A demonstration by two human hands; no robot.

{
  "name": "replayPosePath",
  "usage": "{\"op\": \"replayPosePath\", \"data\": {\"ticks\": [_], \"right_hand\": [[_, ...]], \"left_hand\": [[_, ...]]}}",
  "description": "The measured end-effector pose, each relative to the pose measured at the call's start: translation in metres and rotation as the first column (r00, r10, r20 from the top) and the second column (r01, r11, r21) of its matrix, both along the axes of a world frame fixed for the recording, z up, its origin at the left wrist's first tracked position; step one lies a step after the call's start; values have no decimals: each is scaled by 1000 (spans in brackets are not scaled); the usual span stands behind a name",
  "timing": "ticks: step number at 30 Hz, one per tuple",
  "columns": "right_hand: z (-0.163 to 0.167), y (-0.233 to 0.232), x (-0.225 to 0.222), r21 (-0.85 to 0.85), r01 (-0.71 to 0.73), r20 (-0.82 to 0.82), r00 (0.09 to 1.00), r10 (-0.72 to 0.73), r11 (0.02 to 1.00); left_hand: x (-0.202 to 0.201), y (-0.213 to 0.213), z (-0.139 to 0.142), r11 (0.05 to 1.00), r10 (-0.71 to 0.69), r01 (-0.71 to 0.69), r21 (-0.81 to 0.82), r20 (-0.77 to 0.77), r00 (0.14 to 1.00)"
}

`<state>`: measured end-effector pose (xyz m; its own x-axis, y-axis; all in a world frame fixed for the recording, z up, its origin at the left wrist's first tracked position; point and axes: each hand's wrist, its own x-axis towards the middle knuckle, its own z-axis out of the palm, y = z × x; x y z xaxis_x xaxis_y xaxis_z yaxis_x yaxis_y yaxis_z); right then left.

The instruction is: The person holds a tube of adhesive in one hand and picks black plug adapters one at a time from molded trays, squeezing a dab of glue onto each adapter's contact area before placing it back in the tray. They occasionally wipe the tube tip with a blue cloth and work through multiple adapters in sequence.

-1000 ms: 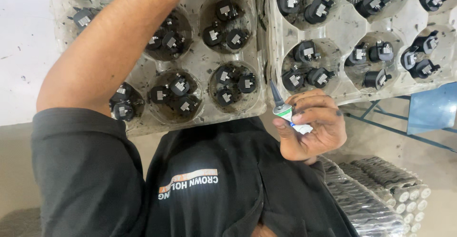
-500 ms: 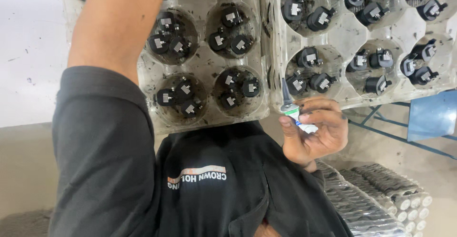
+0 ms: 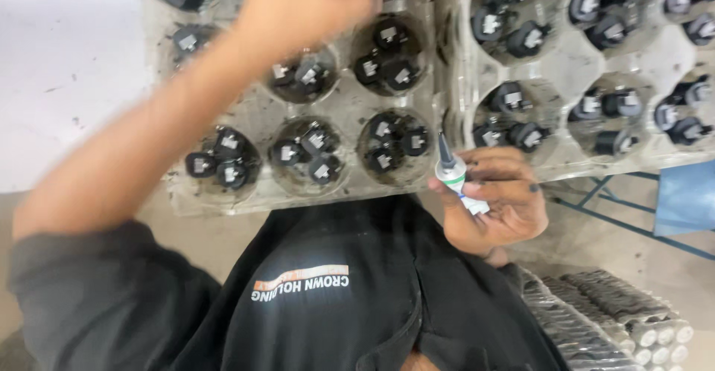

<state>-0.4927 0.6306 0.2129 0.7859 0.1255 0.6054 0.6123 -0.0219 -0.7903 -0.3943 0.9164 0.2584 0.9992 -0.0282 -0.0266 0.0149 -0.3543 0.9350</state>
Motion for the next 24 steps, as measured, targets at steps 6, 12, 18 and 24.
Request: {"op": "replayPosePath", "data": {"ticks": [6,12,18,24], "right_hand": [[10,23,9,-71,-90,140,985,99,993],[11,42,15,-94,-264,113,955,273,960],[12,47,7,-217,-320,71,937,341,922],[9,51,9,-226,-332,99,927,361,916]], "left_hand": [[-137,-20,-23,704,164,-151,-693,-49,985],[-171,-31,-29,816,379,-250,-522,155,912],[-176,-33,-27,829,502,-393,-397,223,835],[-179,-34,-23,671,451,-401,-624,-87,888]]}}
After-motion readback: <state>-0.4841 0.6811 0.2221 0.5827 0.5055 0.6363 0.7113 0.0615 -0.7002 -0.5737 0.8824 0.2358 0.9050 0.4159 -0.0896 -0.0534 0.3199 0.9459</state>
